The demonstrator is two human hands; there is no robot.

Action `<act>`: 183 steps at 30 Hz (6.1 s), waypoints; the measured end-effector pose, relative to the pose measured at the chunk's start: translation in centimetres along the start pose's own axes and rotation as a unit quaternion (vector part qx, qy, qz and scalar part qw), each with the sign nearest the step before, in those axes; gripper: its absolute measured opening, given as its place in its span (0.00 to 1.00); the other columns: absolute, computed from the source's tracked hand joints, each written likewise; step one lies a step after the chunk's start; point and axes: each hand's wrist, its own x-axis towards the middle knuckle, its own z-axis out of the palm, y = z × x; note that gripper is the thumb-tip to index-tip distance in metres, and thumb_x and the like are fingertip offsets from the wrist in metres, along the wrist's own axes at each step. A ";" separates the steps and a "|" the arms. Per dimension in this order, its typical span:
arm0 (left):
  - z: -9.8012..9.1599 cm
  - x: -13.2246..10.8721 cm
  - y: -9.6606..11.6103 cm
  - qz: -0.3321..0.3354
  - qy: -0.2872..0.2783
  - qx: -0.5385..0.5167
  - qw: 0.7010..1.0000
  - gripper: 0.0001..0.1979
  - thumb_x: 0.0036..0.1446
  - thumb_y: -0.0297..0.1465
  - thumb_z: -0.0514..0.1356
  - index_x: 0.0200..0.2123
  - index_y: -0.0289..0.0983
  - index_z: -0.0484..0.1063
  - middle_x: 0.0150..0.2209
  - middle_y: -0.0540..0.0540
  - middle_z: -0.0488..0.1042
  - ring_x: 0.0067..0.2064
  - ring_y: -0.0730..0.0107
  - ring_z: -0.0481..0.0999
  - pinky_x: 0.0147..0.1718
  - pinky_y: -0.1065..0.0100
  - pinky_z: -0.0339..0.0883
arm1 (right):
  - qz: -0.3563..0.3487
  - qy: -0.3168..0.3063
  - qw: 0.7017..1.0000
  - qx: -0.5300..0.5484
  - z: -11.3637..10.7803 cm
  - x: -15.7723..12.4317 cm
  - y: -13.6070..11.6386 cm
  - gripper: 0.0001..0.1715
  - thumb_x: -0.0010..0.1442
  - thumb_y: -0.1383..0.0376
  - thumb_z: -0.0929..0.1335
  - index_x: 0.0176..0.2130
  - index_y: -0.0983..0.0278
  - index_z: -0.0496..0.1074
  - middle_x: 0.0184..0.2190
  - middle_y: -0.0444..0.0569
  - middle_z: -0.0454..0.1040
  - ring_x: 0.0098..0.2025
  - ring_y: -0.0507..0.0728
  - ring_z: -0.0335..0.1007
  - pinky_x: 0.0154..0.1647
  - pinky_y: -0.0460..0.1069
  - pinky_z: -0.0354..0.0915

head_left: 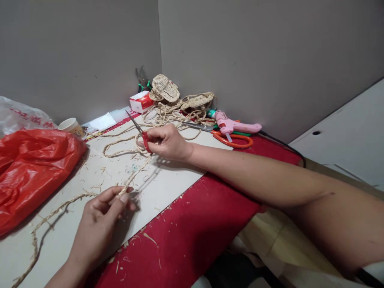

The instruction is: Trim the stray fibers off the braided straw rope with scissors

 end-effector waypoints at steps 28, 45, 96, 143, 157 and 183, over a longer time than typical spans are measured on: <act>0.6 -0.4 1.7 -0.128 -0.035 -0.194 0.972 0.16 0.46 0.41 0.71 0.31 0.34 0.79 0.19 0.58 0.46 0.20 0.82 0.41 0.15 0.77 0.39 | -0.144 -0.079 0.936 -0.312 -2.1 0.6 1.5 0.23 0.68 0.56 0.57 0.32 0.63 0.73 0.23 0.47 0.69 0.29 0.51 0.63 0.33 0.48 0.53; 1.0 0.1 0.3 -0.038 -0.006 -0.194 0.980 0.16 0.47 0.37 0.72 0.39 0.35 0.80 0.24 0.50 0.70 0.20 0.84 0.54 0.19 0.78 0.45 | -0.028 -0.094 0.937 -0.334 -0.5 0.4 0.0 0.19 0.65 0.58 0.61 0.33 0.65 0.76 0.30 0.49 0.76 0.32 0.52 0.63 0.35 0.49 0.50; 0.8 0.7 0.1 -0.054 0.117 -0.177 0.976 0.18 0.39 0.35 0.75 0.35 0.34 0.79 0.18 0.52 0.67 0.21 0.82 0.59 0.19 0.82 0.50 | -0.007 -0.372 0.879 -0.299 -1.5 -1.6 -6.8 0.18 0.60 0.60 0.64 0.27 0.64 0.78 0.22 0.46 0.74 0.21 0.49 0.41 0.26 0.48 0.43; 0.7 0.9 -0.1 -0.018 0.060 -0.207 0.976 0.14 0.45 0.33 0.72 0.35 0.35 0.75 0.23 0.49 0.72 0.21 0.80 0.58 0.20 0.77 0.52 | -0.058 -0.381 0.845 -0.370 -1.0 -2.1 -6.4 0.23 0.60 0.52 0.63 0.34 0.67 0.78 0.28 0.56 0.79 0.27 0.56 0.68 0.30 0.50 0.49; 0.7 1.0 -0.1 -0.009 0.060 -0.196 0.979 0.14 0.46 0.33 0.71 0.37 0.35 0.76 0.27 0.46 0.77 0.22 0.79 0.61 0.22 0.76 0.54 | -0.035 -0.350 0.856 -0.379 -1.3 -2.0 -6.2 0.21 0.63 0.57 0.61 0.32 0.65 0.78 0.27 0.52 0.78 0.24 0.51 0.61 0.28 0.50 0.44; -0.2 0.6 1.0 -0.060 0.070 -0.131 0.987 0.21 0.44 0.39 0.72 0.40 0.35 0.79 0.35 0.40 0.81 0.32 0.71 0.73 0.32 0.75 0.66 | -0.024 -0.324 0.852 -0.410 -1.1 -1.9 -5.9 0.20 0.63 0.59 0.61 0.31 0.66 0.78 0.27 0.52 0.78 0.23 0.51 0.60 0.27 0.51 0.42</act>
